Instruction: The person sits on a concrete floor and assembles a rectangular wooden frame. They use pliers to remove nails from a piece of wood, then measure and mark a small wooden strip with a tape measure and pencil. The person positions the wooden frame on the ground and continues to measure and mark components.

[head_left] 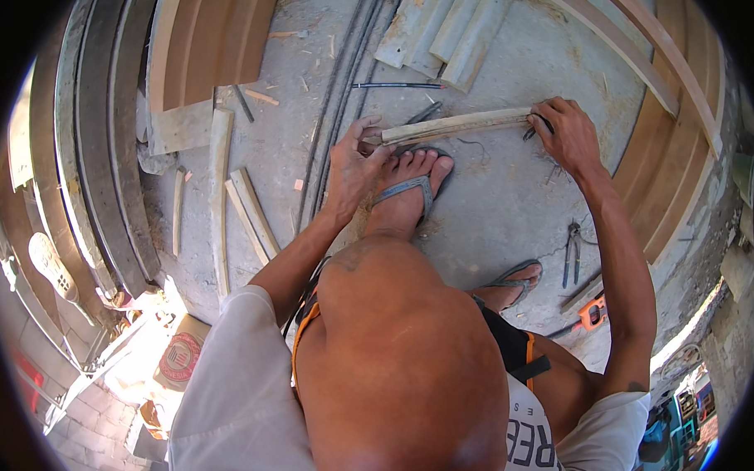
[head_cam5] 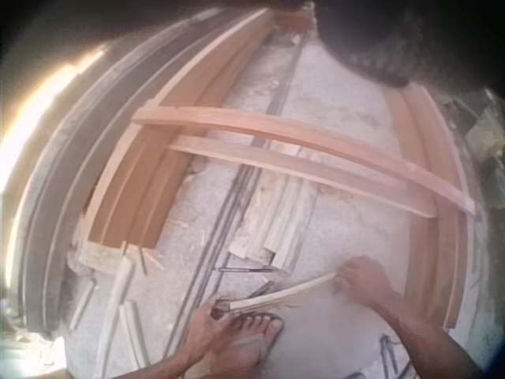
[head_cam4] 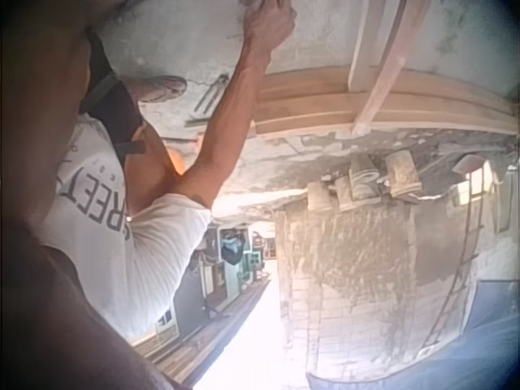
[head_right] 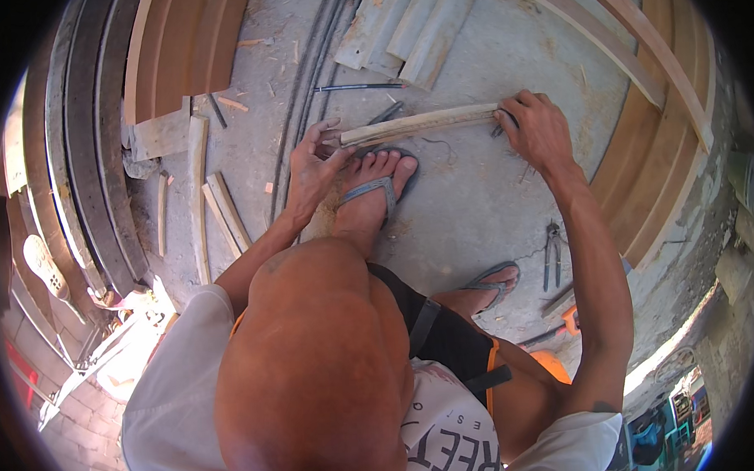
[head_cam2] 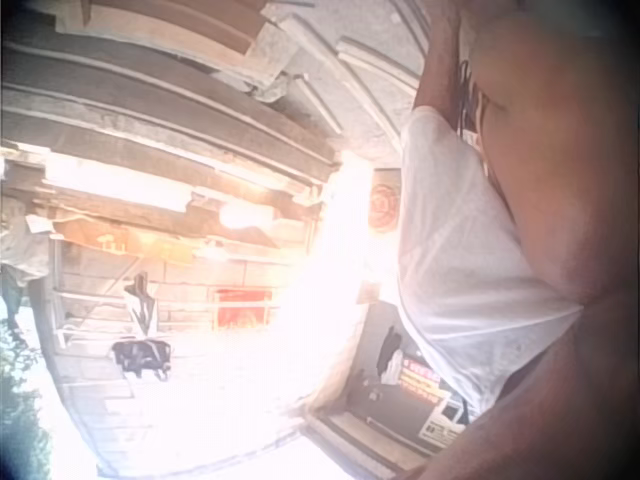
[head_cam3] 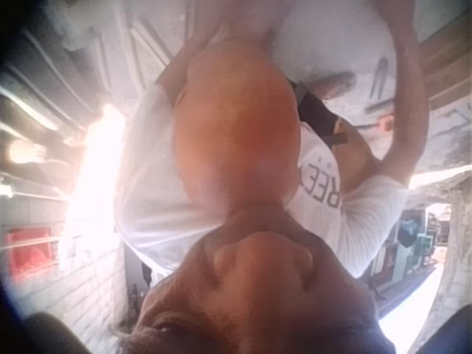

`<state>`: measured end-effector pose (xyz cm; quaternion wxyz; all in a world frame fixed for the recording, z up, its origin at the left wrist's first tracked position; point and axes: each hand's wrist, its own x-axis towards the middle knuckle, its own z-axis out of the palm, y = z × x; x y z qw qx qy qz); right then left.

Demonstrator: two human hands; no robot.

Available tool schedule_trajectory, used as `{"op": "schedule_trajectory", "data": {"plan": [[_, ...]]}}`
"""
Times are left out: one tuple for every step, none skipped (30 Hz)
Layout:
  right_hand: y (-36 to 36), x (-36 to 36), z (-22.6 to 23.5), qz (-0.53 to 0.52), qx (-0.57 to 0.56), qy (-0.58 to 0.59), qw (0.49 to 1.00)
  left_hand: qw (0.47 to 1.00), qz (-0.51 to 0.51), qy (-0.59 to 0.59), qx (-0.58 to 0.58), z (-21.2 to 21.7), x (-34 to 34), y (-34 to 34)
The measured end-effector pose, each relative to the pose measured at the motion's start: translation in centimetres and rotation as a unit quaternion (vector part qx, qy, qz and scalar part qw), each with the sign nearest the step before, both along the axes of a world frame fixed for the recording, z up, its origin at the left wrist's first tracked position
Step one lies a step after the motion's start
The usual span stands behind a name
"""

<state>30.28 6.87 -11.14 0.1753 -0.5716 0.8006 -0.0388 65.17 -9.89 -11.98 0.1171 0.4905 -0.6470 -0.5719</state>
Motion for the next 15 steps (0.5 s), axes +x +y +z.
{"op": "schedule_trajectory", "data": {"plan": [[0.1, 0.0, 0.1, 0.001, 0.002, 0.004, 1.0, 1.0, 0.004, 0.001, 0.002, 0.1, 0.0, 0.2], [0.2, 0.1, 0.1, 0.001, 0.001, 0.005, 1.0, 1.0, 0.008, 0.002, 0.005, 0.2, 0.0, 0.3], [0.3, 0.3, 0.1, 0.001, 0.0, 0.006, 1.0, 1.0, 0.005, -0.007, 0.022, 0.3, 0.2, 0.3], [0.5, 0.3, 0.2, 0.001, 0.002, 0.009, 1.0, 0.999, 0.001, -0.015, 0.041, 0.3, 0.3, 0.3], [0.5, 0.3, 0.3, -0.002, 0.009, 0.008, 1.0, 0.998, -0.003, -0.023, 0.06, 0.3, 0.4, 0.3], [0.5, 0.4, 0.5, -0.005, 0.015, 0.008, 1.0, 0.997, 0.001, -0.019, 0.07, 0.2, 0.4, 0.3], [0.5, 0.5, 0.5, -0.008, 0.02, 0.006, 1.0, 0.997, 0.005, -0.016, 0.08, 0.1, 0.5, 0.4], [0.4, 0.5, 0.6, -0.011, 0.03, 0.001, 1.0, 0.996, 0.01, -0.012, 0.089, 0.0, 0.6, 0.4], [0.3, 0.5, 0.6, -0.014, 0.039, -0.005, 0.999, 0.995, 0.017, -0.005, 0.097, -0.1, 0.5, 0.4], [0.2, 0.4, 0.7, -0.017, 0.048, -0.012, 0.999, 0.994, 0.025, 0.001, 0.105, -0.2, 0.5, 0.3], [0.1, 0.4, 0.7, -0.013, 0.046, -0.013, 0.999, 0.993, 0.033, 0.007, 0.113, -0.2, 0.4, 0.2], [0.0, 0.4, 0.8, -0.009, 0.045, -0.015, 0.999, 0.993, 0.031, 0.006, 0.117, -0.4, 0.4, 0.1], [-0.1, 0.3, 0.7, -0.004, 0.043, -0.017, 0.999, 0.992, 0.029, 0.005, 0.121, -0.6, 0.5, 0.0], [-0.2, 0.4, 0.7, 0.0, 0.046, -0.018, 0.999, 0.992, 0.027, 0.003, 0.125, -0.7, 0.6, -0.1], [-0.3, 0.4, 0.6, 0.004, 0.049, -0.019, 0.999, 0.99, 0.03, 0.004, 0.135, -0.7, 0.8, -0.1]]}}
